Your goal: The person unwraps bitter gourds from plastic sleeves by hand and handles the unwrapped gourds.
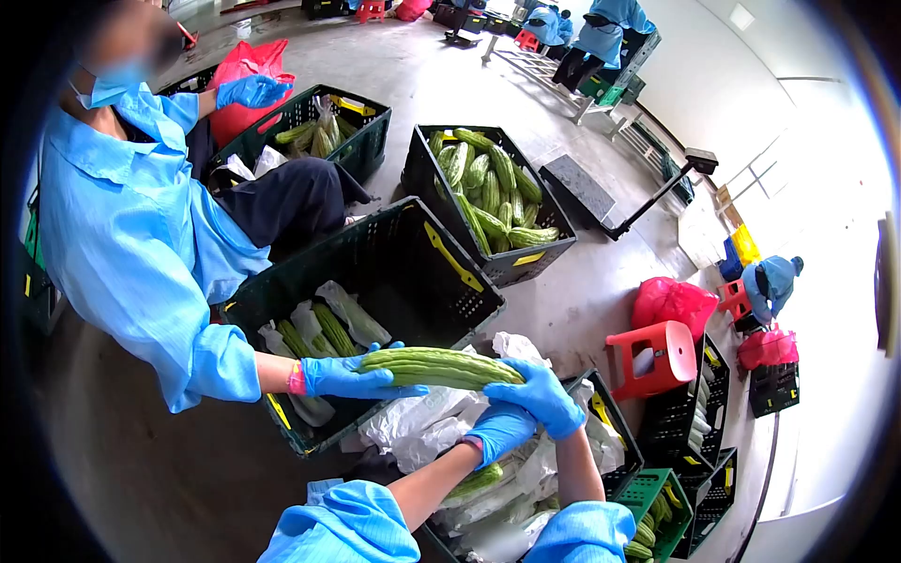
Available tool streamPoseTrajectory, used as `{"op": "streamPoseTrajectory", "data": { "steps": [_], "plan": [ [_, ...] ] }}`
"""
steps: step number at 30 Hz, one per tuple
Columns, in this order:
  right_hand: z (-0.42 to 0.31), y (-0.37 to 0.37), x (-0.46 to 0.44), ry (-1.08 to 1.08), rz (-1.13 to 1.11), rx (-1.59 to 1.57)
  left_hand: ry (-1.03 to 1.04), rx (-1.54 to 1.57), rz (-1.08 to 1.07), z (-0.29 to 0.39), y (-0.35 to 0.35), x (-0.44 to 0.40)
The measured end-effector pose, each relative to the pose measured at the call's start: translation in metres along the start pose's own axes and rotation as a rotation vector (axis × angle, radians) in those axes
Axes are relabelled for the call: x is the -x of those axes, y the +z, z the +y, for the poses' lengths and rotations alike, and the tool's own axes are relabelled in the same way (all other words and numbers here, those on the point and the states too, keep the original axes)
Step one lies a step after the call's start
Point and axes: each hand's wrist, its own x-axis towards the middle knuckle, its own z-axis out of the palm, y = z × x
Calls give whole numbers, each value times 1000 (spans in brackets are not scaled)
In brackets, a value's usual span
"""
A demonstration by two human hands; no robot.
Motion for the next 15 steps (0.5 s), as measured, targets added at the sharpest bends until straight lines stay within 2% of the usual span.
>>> {"op": "streamPoseTrajectory", "data": {
  "steps": [2,5,8,9,11,12,13,15],
  "plan": [
    [9,-8,19,119,51,-125,-18,74,-248,36,-33,13],
    [23,-20,62,214,254,-287,261,549,-559,37,-23,19],
    [79,-37,119,227,369,-423,77,1045,-862,58,-55,29],
    [99,-36,139,192,432,-496,137,1173,-796,60,-61,29],
    [90,-31,182,229,484,-542,76,1341,-611,63,-66,29],
    [106,-28,202,240,497,-525,33,1584,-581,66,-64,32],
    [121,-24,220,256,512,-537,7,1499,-584,70,-67,32],
    [139,-15,250,304,526,-613,107,1301,-601,68,-53,26]
  ]
}}
